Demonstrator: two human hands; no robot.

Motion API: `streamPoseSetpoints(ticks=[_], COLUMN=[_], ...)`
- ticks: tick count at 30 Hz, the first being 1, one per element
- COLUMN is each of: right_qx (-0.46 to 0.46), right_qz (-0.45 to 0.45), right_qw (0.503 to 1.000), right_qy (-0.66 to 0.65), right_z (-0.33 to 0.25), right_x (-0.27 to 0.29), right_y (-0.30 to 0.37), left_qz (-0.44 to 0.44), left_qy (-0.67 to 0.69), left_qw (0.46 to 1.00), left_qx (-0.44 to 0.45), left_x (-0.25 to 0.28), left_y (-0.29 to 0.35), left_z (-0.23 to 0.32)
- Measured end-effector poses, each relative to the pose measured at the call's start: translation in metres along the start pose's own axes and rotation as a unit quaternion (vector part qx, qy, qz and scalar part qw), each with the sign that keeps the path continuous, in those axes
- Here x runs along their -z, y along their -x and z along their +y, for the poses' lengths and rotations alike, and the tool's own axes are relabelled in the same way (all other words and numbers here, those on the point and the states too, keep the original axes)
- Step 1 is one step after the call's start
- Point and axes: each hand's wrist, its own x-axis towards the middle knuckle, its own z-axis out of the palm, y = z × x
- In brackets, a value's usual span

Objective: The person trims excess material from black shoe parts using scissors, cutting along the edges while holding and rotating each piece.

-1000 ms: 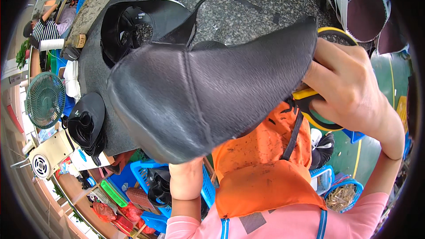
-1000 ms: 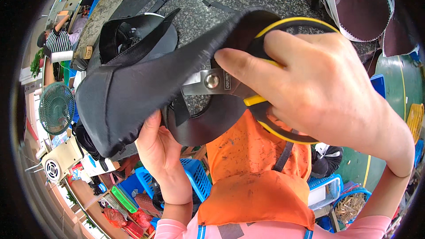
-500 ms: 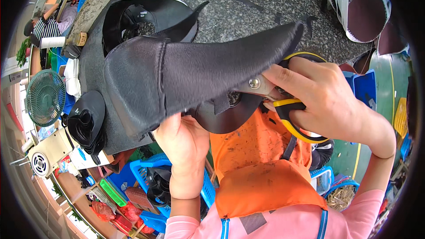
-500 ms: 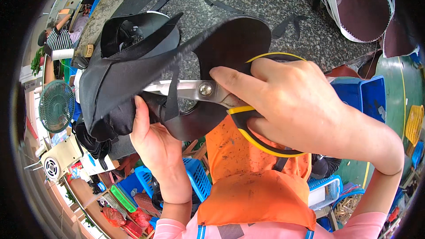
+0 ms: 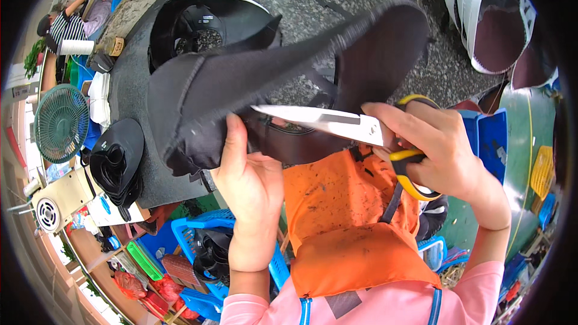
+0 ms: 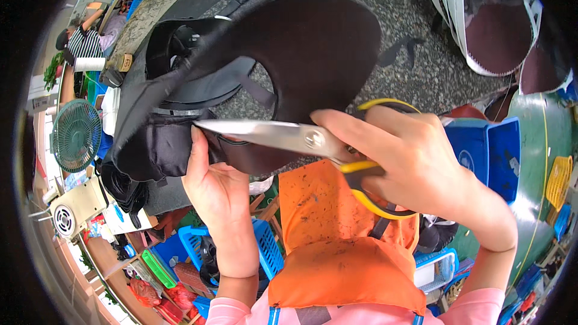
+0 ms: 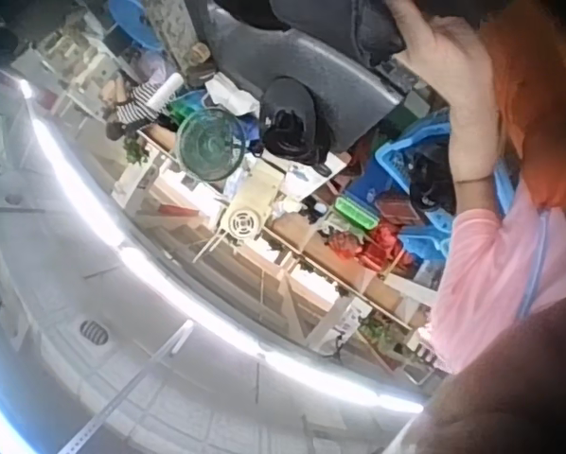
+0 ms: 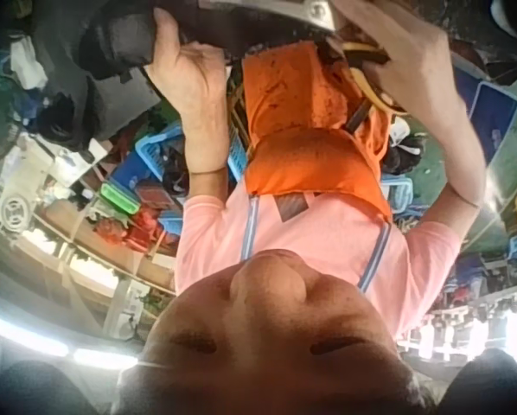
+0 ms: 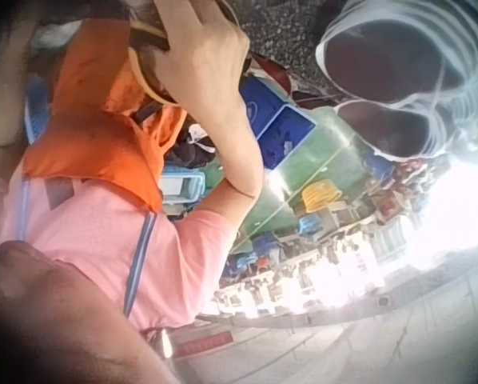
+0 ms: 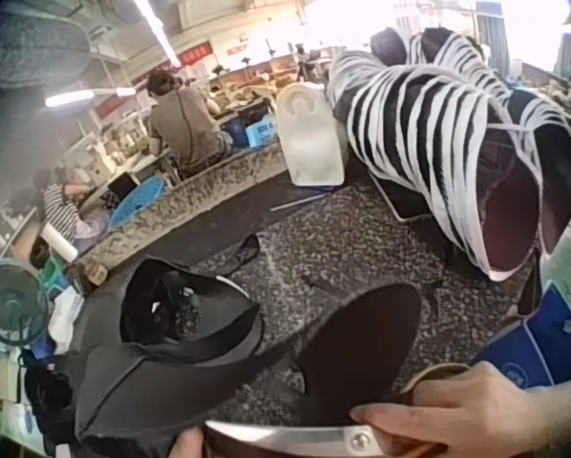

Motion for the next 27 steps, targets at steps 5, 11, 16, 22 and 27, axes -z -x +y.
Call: streamPoseSetpoints(ticks=[5, 11, 16, 22, 27], right_qx=[-0.089, -0.216, -0.184, -0.164, -0.134], right_qz=[0.141, 0.129, 0.11, 0.071, 0.07], right_qw=[0.984, 0.964, 0.975, 0.982, 0.986], right_qy=[-0.069, -0.085, -0.06, -0.059, -0.073], right_z=[0.026, 0.046, 0.052, 0.039, 0.032], right_x=[-0.001, -0.011, -0.021, -0.021, -0.025], right_y=[0.032, 0.051, 0.049, 0.034, 0.024], left_qz=[0.022, 0.039, 0.407, 0.326, 0.298], left_qy=[-0.083, -0.194, -0.802, -0.821, -0.881], left_qw=[0.992, 0.963, 0.323, 0.187, 0.145], left_qx=[-0.094, -0.181, -0.296, -0.43, -0.337], left_x=[0.035, 0.077, 0.22, 0.229, 0.236], left_y=[-0.019, -0.067, -0.131, -0.139, -0.164], left_z=[0.025, 0.128, 0.246, 0.259, 0.326])
